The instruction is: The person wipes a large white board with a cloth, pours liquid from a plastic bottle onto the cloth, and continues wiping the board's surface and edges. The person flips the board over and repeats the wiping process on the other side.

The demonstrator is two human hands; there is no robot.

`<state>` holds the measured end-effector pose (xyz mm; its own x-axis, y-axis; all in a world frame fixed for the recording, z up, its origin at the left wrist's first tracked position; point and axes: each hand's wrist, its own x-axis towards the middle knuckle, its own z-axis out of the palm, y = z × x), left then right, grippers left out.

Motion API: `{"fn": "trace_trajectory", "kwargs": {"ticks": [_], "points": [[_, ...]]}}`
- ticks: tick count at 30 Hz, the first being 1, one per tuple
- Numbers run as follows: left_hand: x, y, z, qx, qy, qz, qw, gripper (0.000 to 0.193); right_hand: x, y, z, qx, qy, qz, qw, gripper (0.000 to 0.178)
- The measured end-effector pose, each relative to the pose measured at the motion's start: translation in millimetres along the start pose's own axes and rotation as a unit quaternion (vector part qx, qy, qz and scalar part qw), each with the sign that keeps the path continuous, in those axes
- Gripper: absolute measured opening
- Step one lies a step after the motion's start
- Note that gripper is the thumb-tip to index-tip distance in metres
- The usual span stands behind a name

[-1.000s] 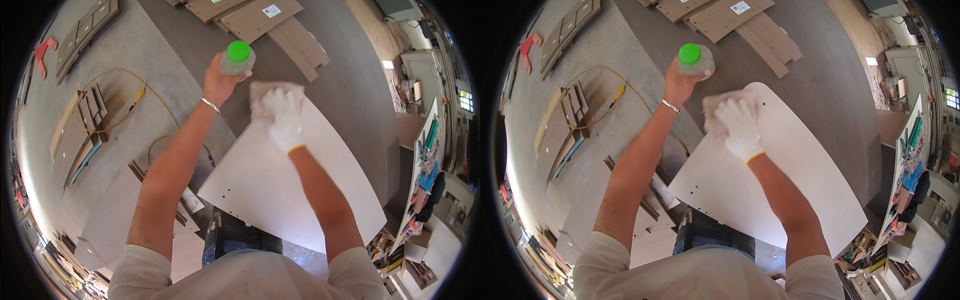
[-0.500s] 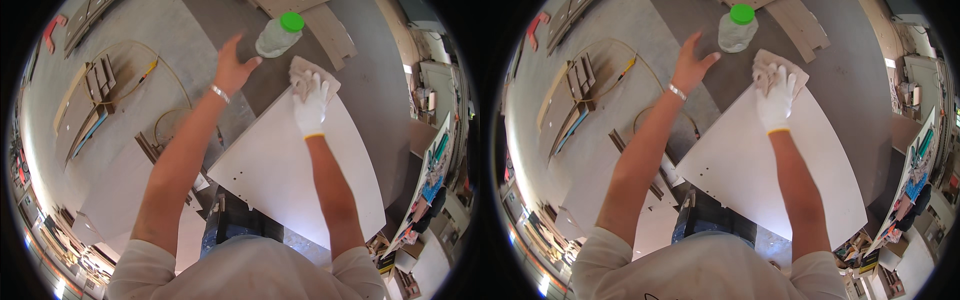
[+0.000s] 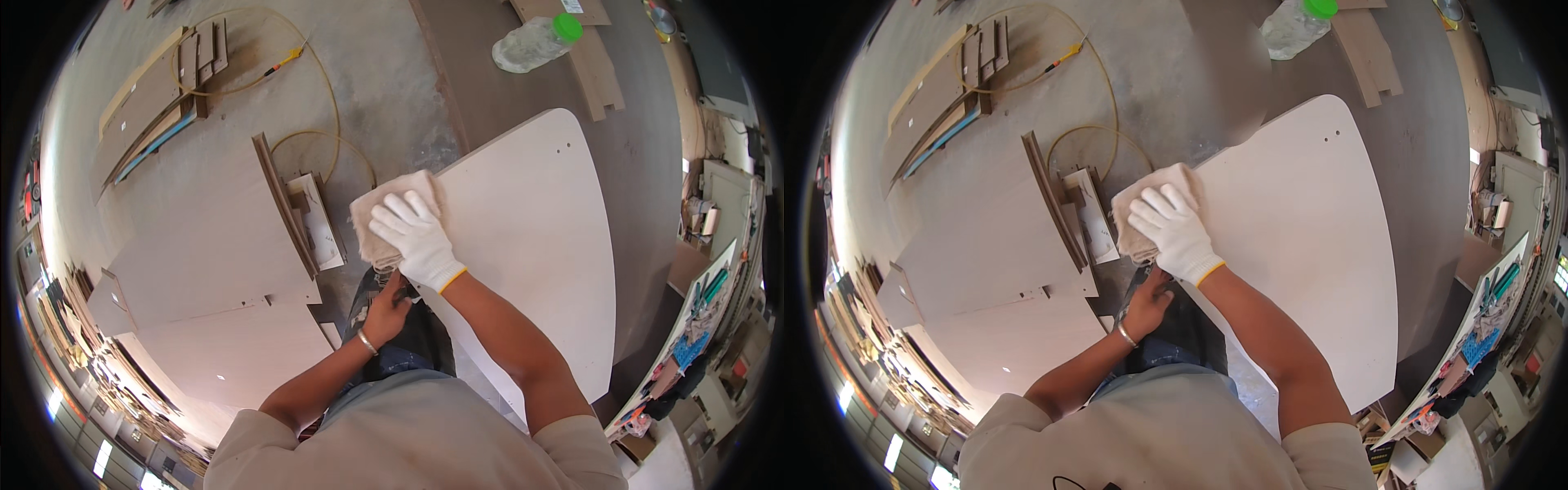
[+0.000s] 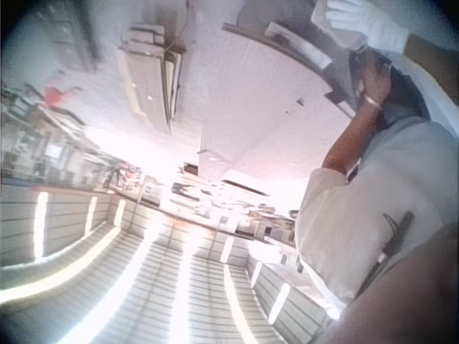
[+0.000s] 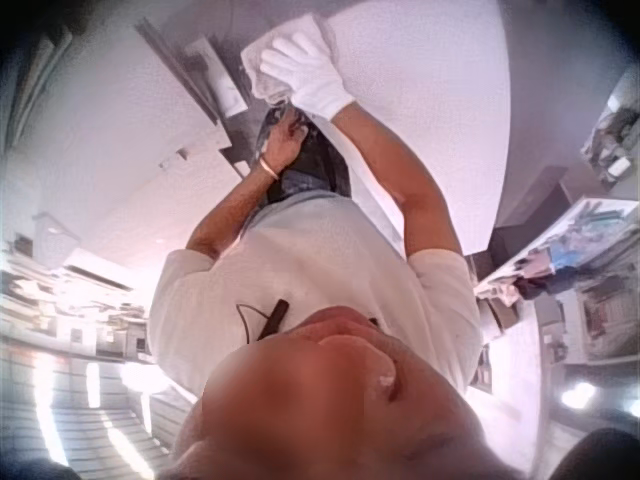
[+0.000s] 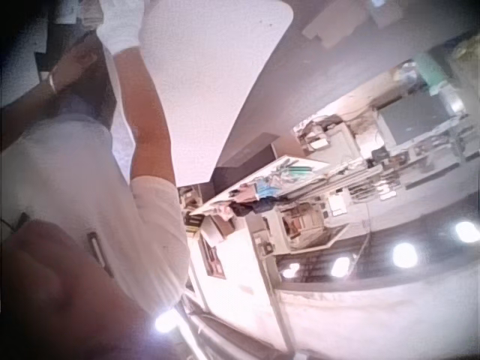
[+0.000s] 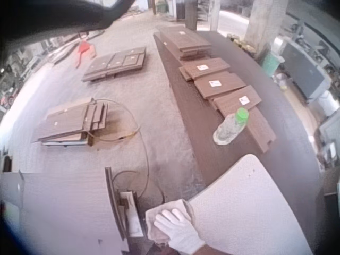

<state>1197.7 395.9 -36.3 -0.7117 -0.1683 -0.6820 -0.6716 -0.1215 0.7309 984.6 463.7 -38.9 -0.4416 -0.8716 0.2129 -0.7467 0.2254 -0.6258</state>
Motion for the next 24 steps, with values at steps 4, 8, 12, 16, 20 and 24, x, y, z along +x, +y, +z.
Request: {"fn": "trace_trajectory", "kwargs": {"ticks": [4, 8, 12, 16, 20, 24], "points": [[7, -6, 21, -0.086, 0.008, 0.046, 0.995, 0.082, 20, 27, -47, -0.144, -0.185, 0.111, 0.966, 0.06], [10, -20, 28, -0.147, -0.011, 0.082, 0.986, 0.088, -13, 38, -14, -0.259, -0.001, 0.117, 0.959, 0.061], [19, -47, 26, -0.265, -0.085, 0.04, 0.96, 0.077, 1, -38, 32, -0.07, -0.038, 0.007, 0.997, 0.043], [9, -64, 20, -0.293, -0.119, -0.039, 0.948, 0.071, -69, -53, 19, -0.081, -0.083, -0.023, 0.993, 0.041], [-1, -99, 55, -0.387, -0.143, -0.002, 0.911, 0.07, -87, -66, 31, -0.125, -0.08, 0.001, 0.989, 0.048], [-9, -89, 64, -0.45, -0.147, -0.005, 0.881, 0.072, -12, -51, 46, -0.168, -0.041, 0.046, 0.984, 0.054]]}}
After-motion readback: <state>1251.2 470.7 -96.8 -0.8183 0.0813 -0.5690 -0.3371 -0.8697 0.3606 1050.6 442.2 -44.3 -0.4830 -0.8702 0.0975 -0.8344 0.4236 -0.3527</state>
